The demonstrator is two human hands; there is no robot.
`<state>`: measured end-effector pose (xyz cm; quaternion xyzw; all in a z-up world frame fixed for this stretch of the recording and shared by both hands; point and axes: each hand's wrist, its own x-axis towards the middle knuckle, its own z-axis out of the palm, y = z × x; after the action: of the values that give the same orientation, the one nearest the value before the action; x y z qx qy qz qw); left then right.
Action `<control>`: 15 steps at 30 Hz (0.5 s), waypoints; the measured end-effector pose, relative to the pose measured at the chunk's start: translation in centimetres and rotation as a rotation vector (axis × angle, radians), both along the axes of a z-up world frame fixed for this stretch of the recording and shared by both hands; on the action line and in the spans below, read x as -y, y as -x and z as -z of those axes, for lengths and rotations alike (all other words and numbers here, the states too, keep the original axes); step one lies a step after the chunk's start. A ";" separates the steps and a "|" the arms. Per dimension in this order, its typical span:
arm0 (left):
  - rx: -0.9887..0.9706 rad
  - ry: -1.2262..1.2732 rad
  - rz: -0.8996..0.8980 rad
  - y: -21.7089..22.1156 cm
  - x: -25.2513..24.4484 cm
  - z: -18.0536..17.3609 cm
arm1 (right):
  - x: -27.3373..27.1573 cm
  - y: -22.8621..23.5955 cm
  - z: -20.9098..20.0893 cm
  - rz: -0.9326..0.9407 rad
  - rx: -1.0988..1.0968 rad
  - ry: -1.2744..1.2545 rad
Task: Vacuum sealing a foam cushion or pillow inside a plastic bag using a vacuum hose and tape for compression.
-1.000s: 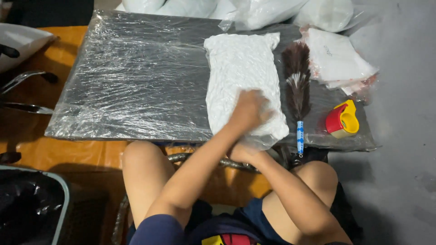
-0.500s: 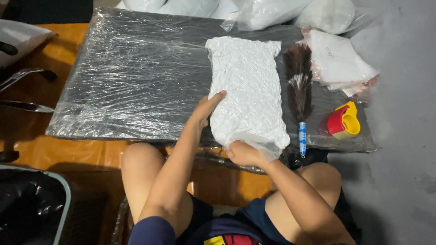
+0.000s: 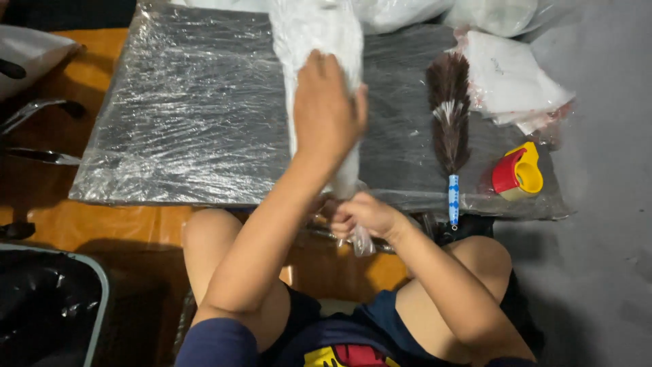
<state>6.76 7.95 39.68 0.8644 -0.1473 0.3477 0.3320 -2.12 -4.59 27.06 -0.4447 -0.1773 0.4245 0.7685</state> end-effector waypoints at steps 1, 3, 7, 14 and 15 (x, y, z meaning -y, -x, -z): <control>0.034 -0.126 0.077 -0.9 0.9 1.3 | 0.5 -0.5 0.7 0.171 -0.159 -0.054; 0.064 -0.254 0.145 -1.3 1.6 3.4 | 0.6 -0.9 0.4 0.333 -0.322 -0.109; -0.552 -0.478 0.314 -2.9 1.5 9.8 | 0.4 -1.1 1.7 0.360 -0.435 0.203; -0.560 -0.483 0.288 -2.5 1.8 14.3 | 0.8 1.1 7.6 0.325 0.245 1.410; -0.567 -0.478 0.286 -2.6 1.8 14.8 | 0.8 1.5 7.5 0.316 0.244 1.413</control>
<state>9.36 6.11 24.91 0.9498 -0.2453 0.0017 0.1941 -3.60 -5.38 19.55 -0.8985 0.1206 0.2690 0.3252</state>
